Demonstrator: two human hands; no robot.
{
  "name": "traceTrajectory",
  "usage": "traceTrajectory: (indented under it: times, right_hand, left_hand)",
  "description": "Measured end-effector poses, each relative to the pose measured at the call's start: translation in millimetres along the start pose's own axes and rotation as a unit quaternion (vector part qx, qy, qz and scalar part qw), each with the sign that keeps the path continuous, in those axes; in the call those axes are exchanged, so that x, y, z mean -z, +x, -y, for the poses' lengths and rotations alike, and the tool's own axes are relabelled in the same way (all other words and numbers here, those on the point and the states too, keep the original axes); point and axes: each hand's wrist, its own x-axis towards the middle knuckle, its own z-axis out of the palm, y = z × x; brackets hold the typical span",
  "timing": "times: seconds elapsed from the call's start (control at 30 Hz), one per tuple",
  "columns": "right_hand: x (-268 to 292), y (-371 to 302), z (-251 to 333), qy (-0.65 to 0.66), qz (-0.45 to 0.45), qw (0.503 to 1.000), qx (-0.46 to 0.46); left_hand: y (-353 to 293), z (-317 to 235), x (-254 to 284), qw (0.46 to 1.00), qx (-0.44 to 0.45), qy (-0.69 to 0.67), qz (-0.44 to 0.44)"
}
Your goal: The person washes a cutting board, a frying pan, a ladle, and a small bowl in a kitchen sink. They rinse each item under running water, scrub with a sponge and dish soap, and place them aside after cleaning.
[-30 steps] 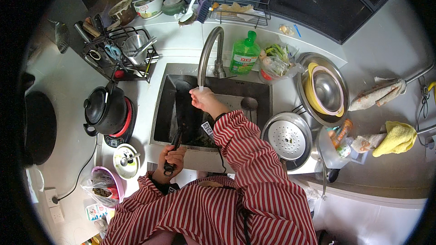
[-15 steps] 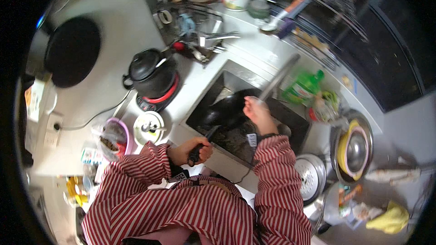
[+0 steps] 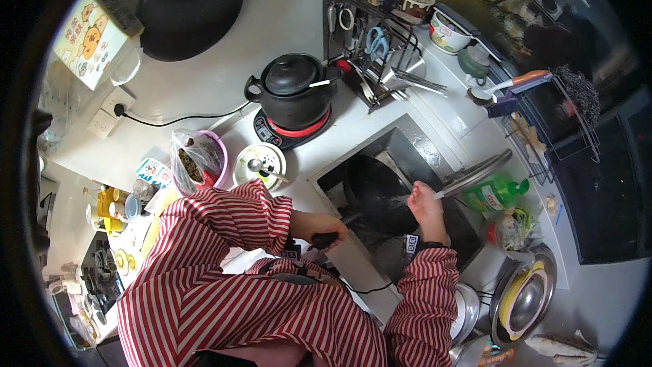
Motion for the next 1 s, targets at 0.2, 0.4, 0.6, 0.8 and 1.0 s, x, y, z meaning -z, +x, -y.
traceTrajectory:
  times: [0.2,0.4,0.6,0.8,1.0]
  right_hand:
    - [0,-8,-7,0.015,0.022,1.0,-0.008]
    - [2,-9,-18,0.019,-0.011,0.999,0.024]
    - [23,-8,-34,0.028,-0.025,0.999,0.033]
    - [57,-42,-57,0.105,-0.089,0.99,0.04]
    - [80,-94,-88,-0.186,-0.202,0.95,0.148]
  left_hand:
    - [5,20,5,0.894,0.388,-0.212,-0.068]
    - [-6,14,32,0.869,0.487,0.018,-0.082]
    - [10,32,74,0.878,0.474,0.065,-0.009]
    - [44,66,92,0.894,0.437,0.052,0.086]
    - [77,88,105,0.851,0.374,0.316,0.19]
